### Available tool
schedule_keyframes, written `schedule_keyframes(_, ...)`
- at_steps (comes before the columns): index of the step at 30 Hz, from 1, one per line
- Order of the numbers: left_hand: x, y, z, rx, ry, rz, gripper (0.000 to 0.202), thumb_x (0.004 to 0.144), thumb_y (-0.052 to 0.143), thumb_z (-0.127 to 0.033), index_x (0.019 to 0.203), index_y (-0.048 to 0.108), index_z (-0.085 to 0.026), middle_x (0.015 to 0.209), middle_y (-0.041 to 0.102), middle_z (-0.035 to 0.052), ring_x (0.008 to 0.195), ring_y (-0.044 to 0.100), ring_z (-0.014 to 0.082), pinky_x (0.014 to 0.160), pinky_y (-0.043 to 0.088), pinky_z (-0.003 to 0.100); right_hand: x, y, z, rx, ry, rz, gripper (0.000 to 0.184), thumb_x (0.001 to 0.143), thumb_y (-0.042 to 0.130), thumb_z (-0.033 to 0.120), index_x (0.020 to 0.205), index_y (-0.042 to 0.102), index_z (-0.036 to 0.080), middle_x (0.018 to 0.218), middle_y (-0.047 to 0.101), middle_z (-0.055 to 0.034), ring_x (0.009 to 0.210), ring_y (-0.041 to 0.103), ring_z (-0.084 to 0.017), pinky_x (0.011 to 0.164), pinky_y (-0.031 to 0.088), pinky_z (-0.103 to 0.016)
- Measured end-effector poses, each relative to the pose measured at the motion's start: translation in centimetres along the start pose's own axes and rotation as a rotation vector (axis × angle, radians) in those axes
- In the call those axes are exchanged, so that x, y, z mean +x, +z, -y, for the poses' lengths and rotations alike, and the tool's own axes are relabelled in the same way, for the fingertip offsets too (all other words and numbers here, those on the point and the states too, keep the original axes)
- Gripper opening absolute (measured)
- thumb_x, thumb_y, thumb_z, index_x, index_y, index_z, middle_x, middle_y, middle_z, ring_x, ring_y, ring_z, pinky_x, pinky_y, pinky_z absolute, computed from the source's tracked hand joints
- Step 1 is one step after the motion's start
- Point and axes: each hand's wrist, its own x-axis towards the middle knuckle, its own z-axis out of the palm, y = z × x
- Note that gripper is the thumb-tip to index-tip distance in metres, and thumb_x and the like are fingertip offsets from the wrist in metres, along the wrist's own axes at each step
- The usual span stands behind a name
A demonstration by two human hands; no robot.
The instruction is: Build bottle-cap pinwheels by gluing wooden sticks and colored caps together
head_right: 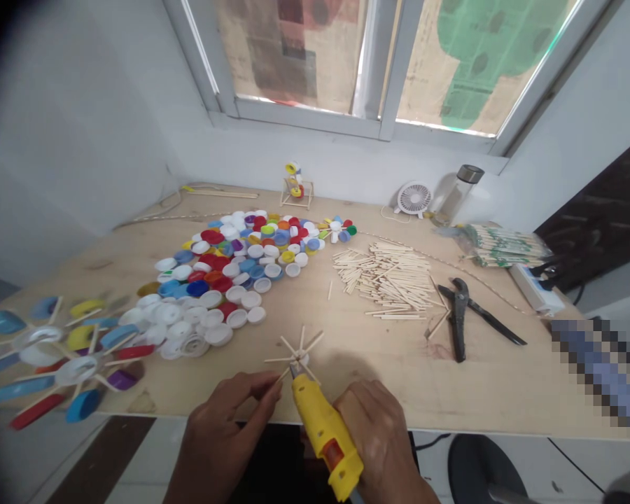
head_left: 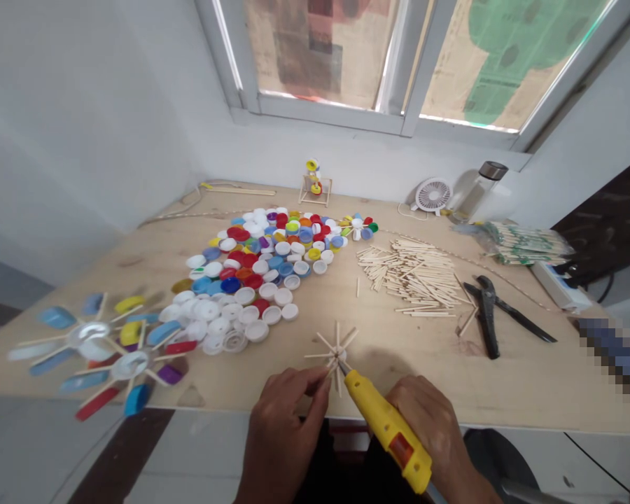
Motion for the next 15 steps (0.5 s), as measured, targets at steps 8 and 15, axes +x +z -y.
schedule_keyframes(8, 0.00, 0.22, 0.08, 0.016, 0.002, 0.006, 0.013, 0.085, 0.056, -0.028, 0.080, 0.067, -0.025, 0.067, 0.070, -0.0040, 0.062, 0.064, 0.0149, 0.059, 0.050, 0.026, 0.00, -0.12, -0.18, 0.000, -0.015, -0.002, 0.037, 0.100, 0.036, 0.028, 0.067, 0.046, 0.019, 0.057, 0.048, 0.0016, 0.051, 0.045, -0.012, 0.052, 0.029, -0.028)
schedule_keyframes(15, 0.29, 0.05, -0.20, -0.005, -0.002, -0.002, 0.013, 0.085, 0.056, -0.028, 0.079, 0.067, -0.025, 0.067, 0.070, -0.0045, 0.061, 0.064, 0.0143, 0.059, 0.050, 0.026, 0.03, -0.26, -0.26, -0.009, -0.030, 0.017, 0.032, 0.099, 0.040, 0.027, 0.068, 0.047, 0.019, 0.058, 0.048, 0.0021, 0.052, 0.045, -0.012, 0.052, 0.030, -0.027)
